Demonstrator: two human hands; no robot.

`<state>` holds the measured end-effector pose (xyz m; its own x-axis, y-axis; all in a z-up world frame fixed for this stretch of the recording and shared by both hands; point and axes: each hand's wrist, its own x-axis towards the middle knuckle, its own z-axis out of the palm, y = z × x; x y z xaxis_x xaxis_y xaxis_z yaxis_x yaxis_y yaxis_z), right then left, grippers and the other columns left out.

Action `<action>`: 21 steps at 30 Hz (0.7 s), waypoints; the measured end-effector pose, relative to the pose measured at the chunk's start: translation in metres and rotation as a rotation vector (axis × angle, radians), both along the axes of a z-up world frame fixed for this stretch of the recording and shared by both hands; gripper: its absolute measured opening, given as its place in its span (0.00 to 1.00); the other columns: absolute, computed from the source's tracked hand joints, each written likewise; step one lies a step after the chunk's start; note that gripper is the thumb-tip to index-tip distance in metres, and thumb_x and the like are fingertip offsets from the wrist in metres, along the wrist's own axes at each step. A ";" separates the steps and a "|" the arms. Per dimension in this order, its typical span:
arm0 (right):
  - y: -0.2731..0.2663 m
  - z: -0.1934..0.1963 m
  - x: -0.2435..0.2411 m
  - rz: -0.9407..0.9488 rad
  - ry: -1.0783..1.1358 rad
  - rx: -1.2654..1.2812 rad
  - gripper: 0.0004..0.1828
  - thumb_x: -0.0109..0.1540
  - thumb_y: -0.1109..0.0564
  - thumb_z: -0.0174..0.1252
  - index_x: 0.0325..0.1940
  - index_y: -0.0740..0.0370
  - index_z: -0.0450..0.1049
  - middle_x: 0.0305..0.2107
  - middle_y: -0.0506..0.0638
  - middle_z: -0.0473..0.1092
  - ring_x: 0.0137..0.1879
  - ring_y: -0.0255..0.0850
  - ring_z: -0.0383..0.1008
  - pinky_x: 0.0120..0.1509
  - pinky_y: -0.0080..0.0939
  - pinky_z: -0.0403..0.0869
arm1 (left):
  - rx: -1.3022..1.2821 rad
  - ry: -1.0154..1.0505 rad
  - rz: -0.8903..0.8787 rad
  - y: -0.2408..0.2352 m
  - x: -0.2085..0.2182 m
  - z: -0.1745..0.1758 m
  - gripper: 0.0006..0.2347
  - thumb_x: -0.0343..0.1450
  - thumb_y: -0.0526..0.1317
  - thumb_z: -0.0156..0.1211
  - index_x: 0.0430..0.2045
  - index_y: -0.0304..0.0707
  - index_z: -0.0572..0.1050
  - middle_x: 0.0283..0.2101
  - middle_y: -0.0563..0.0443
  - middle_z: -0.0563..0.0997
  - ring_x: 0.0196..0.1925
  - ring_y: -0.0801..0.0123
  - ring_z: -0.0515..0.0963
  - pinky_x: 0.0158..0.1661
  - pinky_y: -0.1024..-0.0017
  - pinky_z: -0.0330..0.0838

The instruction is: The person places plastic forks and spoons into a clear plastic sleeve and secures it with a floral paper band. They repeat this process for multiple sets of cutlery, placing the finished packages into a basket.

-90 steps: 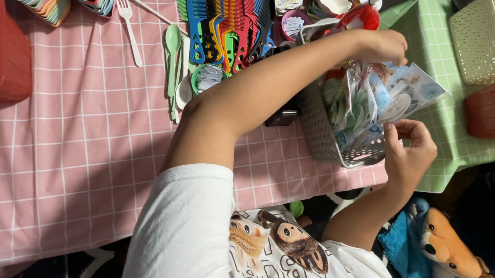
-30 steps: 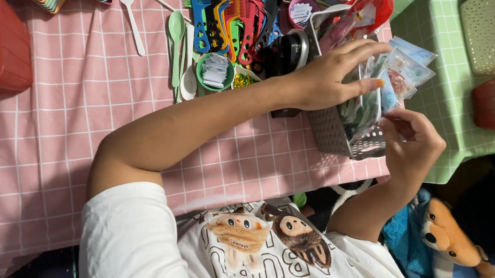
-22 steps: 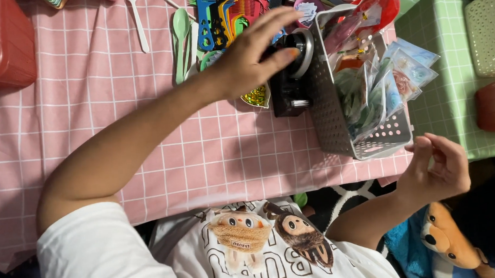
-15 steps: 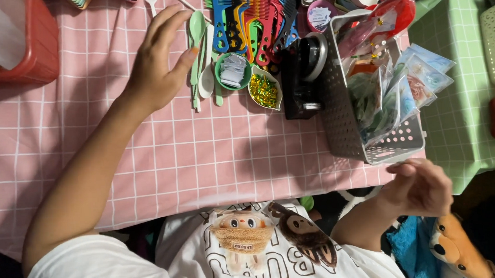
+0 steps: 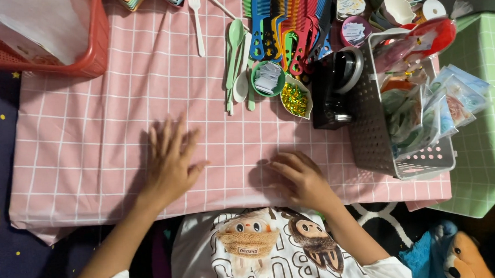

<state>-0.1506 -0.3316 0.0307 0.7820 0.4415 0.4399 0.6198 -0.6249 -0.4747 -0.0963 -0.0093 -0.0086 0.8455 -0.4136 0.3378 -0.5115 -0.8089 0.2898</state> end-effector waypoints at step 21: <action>-0.016 -0.033 -0.037 0.149 -0.118 -0.534 0.30 0.61 0.61 0.51 0.68 0.44 0.65 0.66 0.53 0.62 0.70 0.56 0.62 0.70 0.55 0.62 | 0.296 -0.204 -0.307 0.025 -0.061 -0.021 0.27 0.69 0.42 0.48 0.67 0.50 0.59 0.73 0.43 0.57 0.74 0.45 0.56 0.68 0.45 0.49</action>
